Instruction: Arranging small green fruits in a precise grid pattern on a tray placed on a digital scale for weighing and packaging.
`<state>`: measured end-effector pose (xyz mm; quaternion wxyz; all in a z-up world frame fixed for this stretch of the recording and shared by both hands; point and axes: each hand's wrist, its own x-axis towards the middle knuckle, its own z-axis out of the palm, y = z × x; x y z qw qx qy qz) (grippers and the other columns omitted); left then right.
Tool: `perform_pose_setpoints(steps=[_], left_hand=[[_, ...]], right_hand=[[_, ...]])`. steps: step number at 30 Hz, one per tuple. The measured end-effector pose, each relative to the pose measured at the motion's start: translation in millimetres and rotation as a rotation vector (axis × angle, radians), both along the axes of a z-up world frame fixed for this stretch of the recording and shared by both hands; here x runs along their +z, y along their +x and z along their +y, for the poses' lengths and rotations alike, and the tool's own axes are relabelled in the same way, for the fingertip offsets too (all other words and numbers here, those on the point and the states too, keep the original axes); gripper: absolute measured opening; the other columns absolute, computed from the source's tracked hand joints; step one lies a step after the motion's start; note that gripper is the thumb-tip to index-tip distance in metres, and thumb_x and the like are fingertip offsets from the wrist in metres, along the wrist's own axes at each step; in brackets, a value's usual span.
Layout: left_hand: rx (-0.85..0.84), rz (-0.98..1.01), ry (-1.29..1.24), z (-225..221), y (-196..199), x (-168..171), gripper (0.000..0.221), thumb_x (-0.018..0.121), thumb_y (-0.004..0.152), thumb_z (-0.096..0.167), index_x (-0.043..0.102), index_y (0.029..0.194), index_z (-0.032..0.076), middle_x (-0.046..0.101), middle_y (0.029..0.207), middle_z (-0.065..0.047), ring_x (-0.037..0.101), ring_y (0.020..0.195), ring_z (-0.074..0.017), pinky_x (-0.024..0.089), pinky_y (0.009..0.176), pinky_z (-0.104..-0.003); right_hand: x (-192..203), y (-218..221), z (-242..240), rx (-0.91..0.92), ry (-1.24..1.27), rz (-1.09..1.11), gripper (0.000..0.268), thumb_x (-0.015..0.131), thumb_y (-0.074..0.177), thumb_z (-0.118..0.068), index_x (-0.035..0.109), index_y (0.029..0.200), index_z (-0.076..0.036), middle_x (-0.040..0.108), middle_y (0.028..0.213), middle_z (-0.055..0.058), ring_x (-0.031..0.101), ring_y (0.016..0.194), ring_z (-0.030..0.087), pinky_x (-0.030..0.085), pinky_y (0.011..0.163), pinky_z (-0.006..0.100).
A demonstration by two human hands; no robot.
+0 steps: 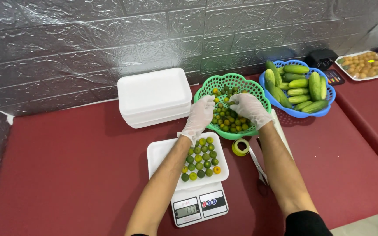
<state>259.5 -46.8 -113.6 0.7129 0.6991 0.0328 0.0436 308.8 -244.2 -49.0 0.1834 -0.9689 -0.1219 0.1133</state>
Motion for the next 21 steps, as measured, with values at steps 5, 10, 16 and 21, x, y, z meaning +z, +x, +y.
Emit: perform_pose_setpoints(steps=[5,10,16,21], left_hand=[[0.012,0.013,0.478,5,-26,23,0.029,0.064,0.09,0.031,0.072,0.117,0.035,0.077,0.111,0.008,0.07,0.112,-0.014,0.056,0.102,-0.036],[-0.013,0.097,0.501,16,-82,73,0.027,0.063,0.091,0.039,0.07,0.117,0.043,0.073,0.119,0.013,0.067,0.117,-0.0108,0.054,0.106,-0.034],[0.013,0.008,0.364,36,-156,119,0.036,0.064,0.091,0.03,0.07,0.126,0.03,0.076,0.121,0.0,0.07,0.116,-0.0205,0.056,0.103,-0.04],[0.08,0.0,0.228,62,-190,113,0.032,0.066,0.091,0.02,0.073,0.122,0.013,0.077,0.117,-0.013,0.072,0.113,-0.0281,0.056,0.099,-0.046]], right_hand=[[42,-41,-8,-0.032,0.228,-0.03,0.041,0.074,0.09,-0.024,0.07,0.13,-0.018,0.072,0.115,0.015,0.067,0.113,0.032,0.053,0.099,0.05],[81,-104,15,-0.049,0.604,-0.065,0.039,0.076,0.09,-0.016,0.067,0.129,-0.013,0.066,0.108,0.016,0.062,0.102,0.025,0.052,0.094,0.048],[74,-149,61,0.151,0.761,-0.053,0.033,0.078,0.089,-0.009,0.072,0.122,-0.014,0.068,0.096,0.007,0.062,0.099,0.017,0.054,0.093,0.04],[57,-170,97,0.241,0.724,-0.118,0.032,0.081,0.088,-0.021,0.071,0.118,-0.014,0.077,0.095,0.012,0.074,0.095,0.023,0.059,0.088,0.043]])
